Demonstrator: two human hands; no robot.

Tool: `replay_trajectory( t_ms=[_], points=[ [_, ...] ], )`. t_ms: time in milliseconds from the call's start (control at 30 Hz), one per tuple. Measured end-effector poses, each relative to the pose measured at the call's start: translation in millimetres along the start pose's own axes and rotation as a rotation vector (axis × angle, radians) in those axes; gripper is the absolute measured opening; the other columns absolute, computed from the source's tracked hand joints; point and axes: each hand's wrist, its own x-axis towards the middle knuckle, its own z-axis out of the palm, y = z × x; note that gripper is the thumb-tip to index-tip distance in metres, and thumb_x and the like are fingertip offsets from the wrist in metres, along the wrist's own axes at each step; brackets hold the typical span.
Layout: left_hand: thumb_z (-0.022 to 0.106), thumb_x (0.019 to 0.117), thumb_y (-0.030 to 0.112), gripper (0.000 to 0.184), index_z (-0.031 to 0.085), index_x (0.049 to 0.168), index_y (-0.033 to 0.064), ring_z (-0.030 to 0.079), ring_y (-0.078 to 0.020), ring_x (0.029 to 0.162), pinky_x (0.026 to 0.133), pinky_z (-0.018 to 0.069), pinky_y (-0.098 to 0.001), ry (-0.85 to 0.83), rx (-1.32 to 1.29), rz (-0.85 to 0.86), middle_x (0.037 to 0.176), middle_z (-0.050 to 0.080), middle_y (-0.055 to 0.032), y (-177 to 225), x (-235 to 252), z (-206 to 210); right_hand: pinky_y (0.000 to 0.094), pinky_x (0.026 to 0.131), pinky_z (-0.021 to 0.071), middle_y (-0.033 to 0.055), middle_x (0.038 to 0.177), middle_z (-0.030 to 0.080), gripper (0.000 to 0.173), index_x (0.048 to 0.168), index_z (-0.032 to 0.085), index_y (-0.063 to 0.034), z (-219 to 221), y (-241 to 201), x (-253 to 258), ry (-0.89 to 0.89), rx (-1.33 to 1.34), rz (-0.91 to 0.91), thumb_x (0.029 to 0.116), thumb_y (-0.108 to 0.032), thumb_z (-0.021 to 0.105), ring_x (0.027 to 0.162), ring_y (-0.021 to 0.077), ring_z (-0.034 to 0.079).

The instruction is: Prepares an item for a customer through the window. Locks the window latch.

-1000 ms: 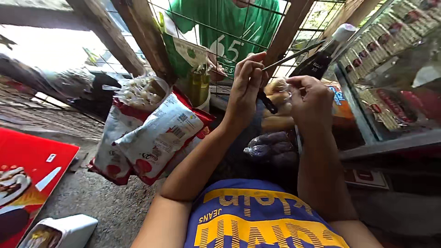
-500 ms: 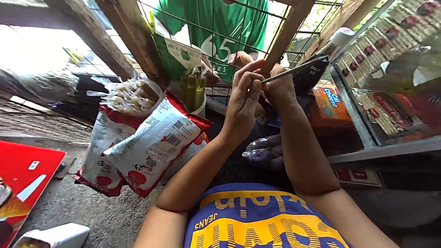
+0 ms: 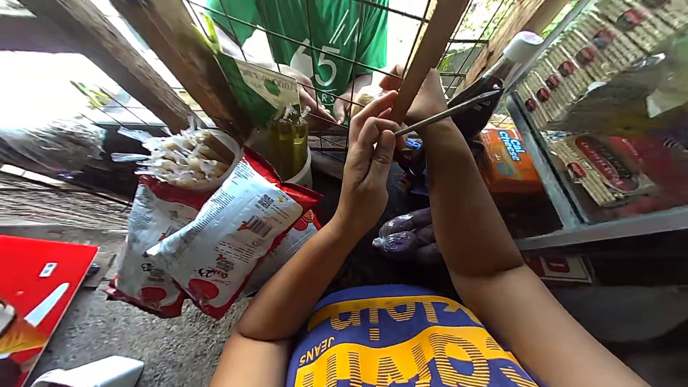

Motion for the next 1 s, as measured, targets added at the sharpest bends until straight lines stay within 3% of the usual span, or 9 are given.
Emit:
replay_trajectory(
  t_ms=[233,333,400,533,600,700,800,900,1000],
  points=[
    [0.032,0.1071,0.007,0.028,0.059,0.103,0.0003,0.049,-0.0175,0.133,0.106,0.0493,-0.0336,0.004,-0.030,0.024,0.145,0.044,-0.0136,-1,-3,1,0.0360,0.090,0.0551,0.0110,0.102,0.073,0.020,0.107,0.071,-0.0010,12,7,13,0.073,0.053,0.032,0.0888,-0.009,0.072,0.094,0.0159,0.070],
    [0.033,0.1074,0.009,0.028,0.060,0.104,0.0016,0.048,-0.0167,0.133,0.107,0.0492,-0.0340,0.005,-0.033,0.016,0.145,0.043,-0.0124,-1,-3,2,0.0216,0.081,0.0534,0.0035,0.094,0.071,0.015,0.102,0.071,-0.0037,13,22,18,0.110,0.119,-0.134,0.0879,-0.009,0.071,0.085,0.0026,0.065],
    [0.033,0.1076,0.010,0.028,0.060,0.104,0.0018,0.048,-0.0181,0.135,0.107,0.0493,-0.0353,0.005,-0.031,0.009,0.146,0.043,-0.0126,1,-3,1,0.0185,0.079,0.0527,0.0031,0.093,0.071,0.016,0.102,0.071,-0.0032,12,23,18,0.141,0.140,-0.191,0.0883,-0.012,0.071,0.083,0.0001,0.064],
    [0.031,0.1089,0.010,0.028,0.058,0.104,0.0024,0.046,-0.0197,0.138,0.109,0.0474,-0.0370,0.007,-0.023,0.001,0.149,0.043,-0.0121,4,-6,-1,0.0322,0.090,0.0579,0.0118,0.101,0.075,0.021,0.108,0.072,-0.0006,14,6,5,0.276,0.076,-0.128,0.0899,-0.011,0.071,0.095,0.0143,0.073],
    [0.031,0.1093,0.012,0.030,0.058,0.104,0.0021,0.045,-0.0206,0.139,0.110,0.0463,-0.0376,0.021,0.011,0.037,0.149,0.044,-0.0128,2,-8,-3,0.0357,0.087,0.0581,0.0105,0.099,0.075,0.020,0.108,0.072,-0.0020,14,3,0,0.305,0.129,-0.121,0.0902,-0.010,0.069,0.093,0.0150,0.072],
    [0.032,0.1115,0.022,0.031,0.058,0.101,0.0088,0.046,-0.0168,0.136,0.107,0.0461,-0.0326,0.090,0.117,0.144,0.145,0.047,-0.0076,-3,-20,-3,0.0330,0.086,0.0607,0.0086,0.102,0.075,0.021,0.111,0.069,-0.0002,20,8,-5,0.260,0.473,-0.006,0.0914,-0.006,0.066,0.092,0.0118,0.073],
    [0.035,0.1118,0.039,0.034,0.063,0.106,0.0205,0.054,-0.0149,0.129,0.101,0.0515,-0.0325,0.134,0.060,0.189,0.135,0.056,0.0028,-12,-49,-5,0.0330,0.084,0.0618,0.0127,0.107,0.073,0.021,0.122,0.062,0.0035,30,16,-8,0.164,0.876,0.257,0.1025,-0.003,0.055,0.091,0.0170,0.073],
    [0.035,0.1117,0.039,0.033,0.062,0.105,0.0211,0.066,-0.0121,0.104,0.087,0.0588,-0.0299,0.073,-0.041,0.129,0.116,0.063,0.0034,-19,-78,-10,0.0316,0.085,0.0594,0.0117,0.112,0.071,0.026,0.131,0.056,0.0008,37,18,-12,0.006,0.999,0.475,0.1088,-0.010,0.045,0.095,0.0162,0.071],
    [0.035,0.1122,0.035,0.032,0.062,0.105,0.0191,0.067,-0.0107,0.099,0.085,0.0592,-0.0277,0.045,-0.152,0.033,0.111,0.065,0.0024,-26,-97,-14,0.0324,0.082,0.0601,0.0131,0.117,0.068,0.031,0.133,0.054,0.0001,45,16,-12,-0.114,1.061,0.581,0.1117,-0.017,0.039,0.096,0.0183,0.071]
  ],
)
